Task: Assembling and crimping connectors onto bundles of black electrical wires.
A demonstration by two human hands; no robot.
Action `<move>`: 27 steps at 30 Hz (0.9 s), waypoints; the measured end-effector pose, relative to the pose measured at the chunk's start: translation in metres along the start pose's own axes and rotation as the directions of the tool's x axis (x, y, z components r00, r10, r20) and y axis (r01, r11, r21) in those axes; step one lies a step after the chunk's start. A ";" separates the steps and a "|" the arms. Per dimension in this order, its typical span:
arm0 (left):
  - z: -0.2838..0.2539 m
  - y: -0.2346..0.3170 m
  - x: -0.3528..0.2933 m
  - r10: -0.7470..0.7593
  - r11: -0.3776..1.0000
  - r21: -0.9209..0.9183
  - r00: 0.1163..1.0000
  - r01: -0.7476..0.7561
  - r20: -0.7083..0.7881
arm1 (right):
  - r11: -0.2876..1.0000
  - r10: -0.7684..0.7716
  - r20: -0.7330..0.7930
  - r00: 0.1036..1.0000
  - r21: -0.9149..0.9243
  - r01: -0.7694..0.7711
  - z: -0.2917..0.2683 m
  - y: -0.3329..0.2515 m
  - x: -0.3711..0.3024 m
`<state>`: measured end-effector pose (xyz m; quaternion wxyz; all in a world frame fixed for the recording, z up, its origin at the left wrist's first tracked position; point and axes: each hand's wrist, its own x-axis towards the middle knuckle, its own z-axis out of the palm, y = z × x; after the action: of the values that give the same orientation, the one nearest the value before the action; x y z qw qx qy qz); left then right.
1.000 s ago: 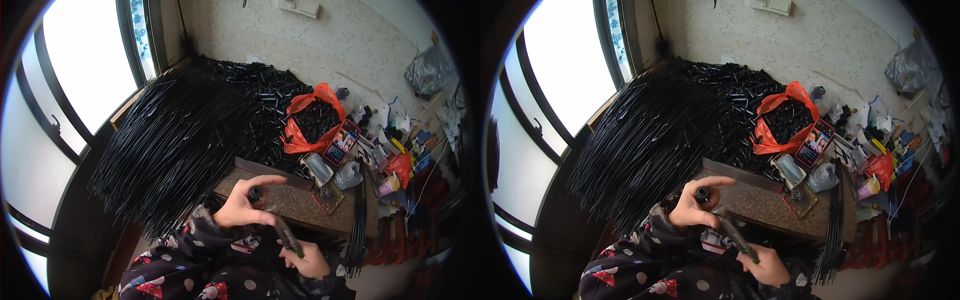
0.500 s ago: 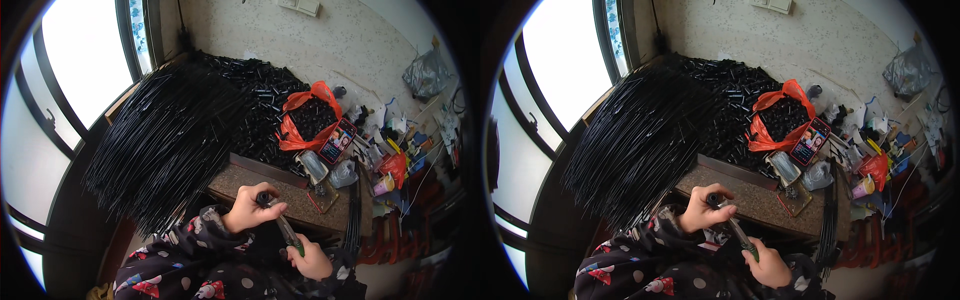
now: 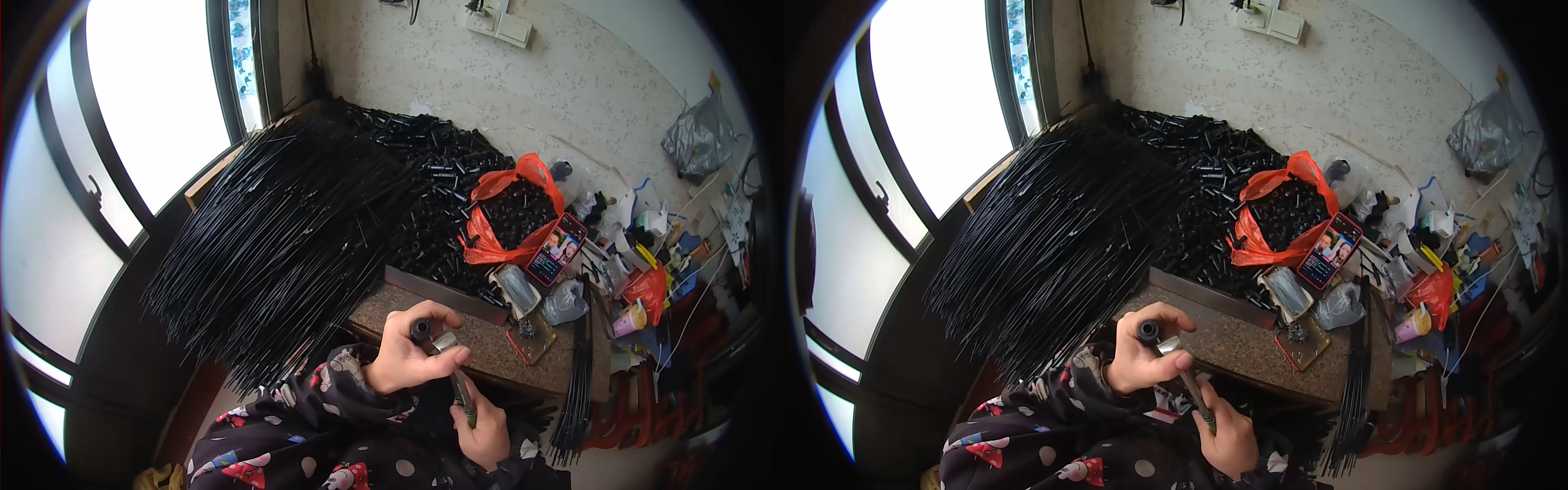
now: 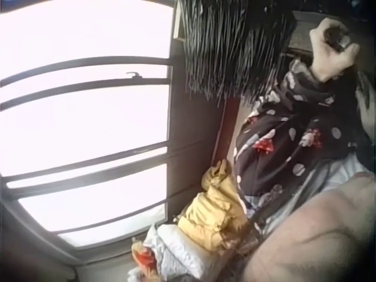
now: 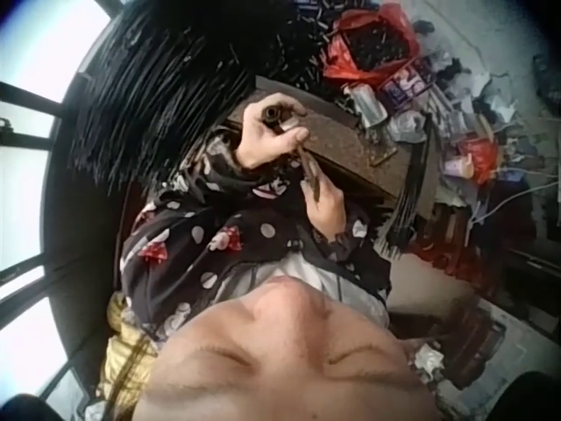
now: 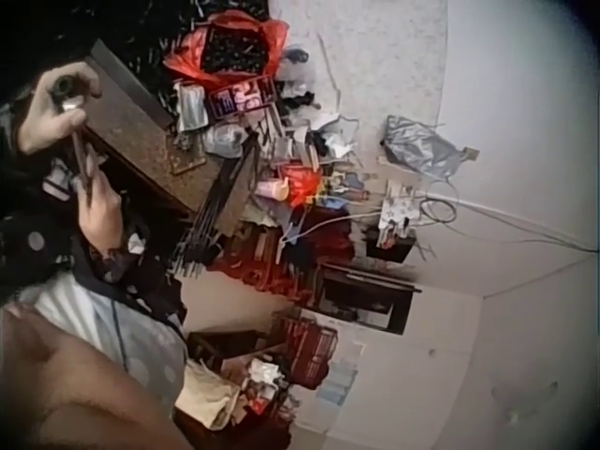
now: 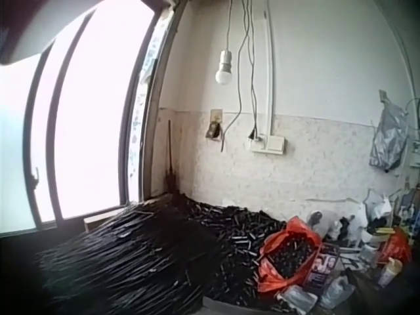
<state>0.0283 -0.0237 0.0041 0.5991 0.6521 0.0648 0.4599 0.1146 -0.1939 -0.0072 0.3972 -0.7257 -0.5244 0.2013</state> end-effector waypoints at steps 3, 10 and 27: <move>0.004 -0.002 -0.006 -0.017 1.000 0.017 0.999 0.017 -0.035 | 0.983 0.120 0.060 0.991 0.134 -0.127 0.008 0.001 -0.004; 0.005 0.004 0.001 -0.117 0.991 -0.062 0.992 0.119 0.036 | 0.990 -0.137 -0.062 0.989 -0.039 0.134 -0.030 0.066 0.035; -0.028 0.048 0.028 0.105 0.884 -0.449 0.992 -0.126 -0.072 | 0.825 -0.119 -0.078 0.990 -0.562 0.055 -0.006 0.142 0.031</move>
<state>0.0032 0.0016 0.0550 0.7045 0.4866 -0.0692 0.5119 0.2157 -0.1864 -0.1121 0.2046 -0.7953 -0.5703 -0.0189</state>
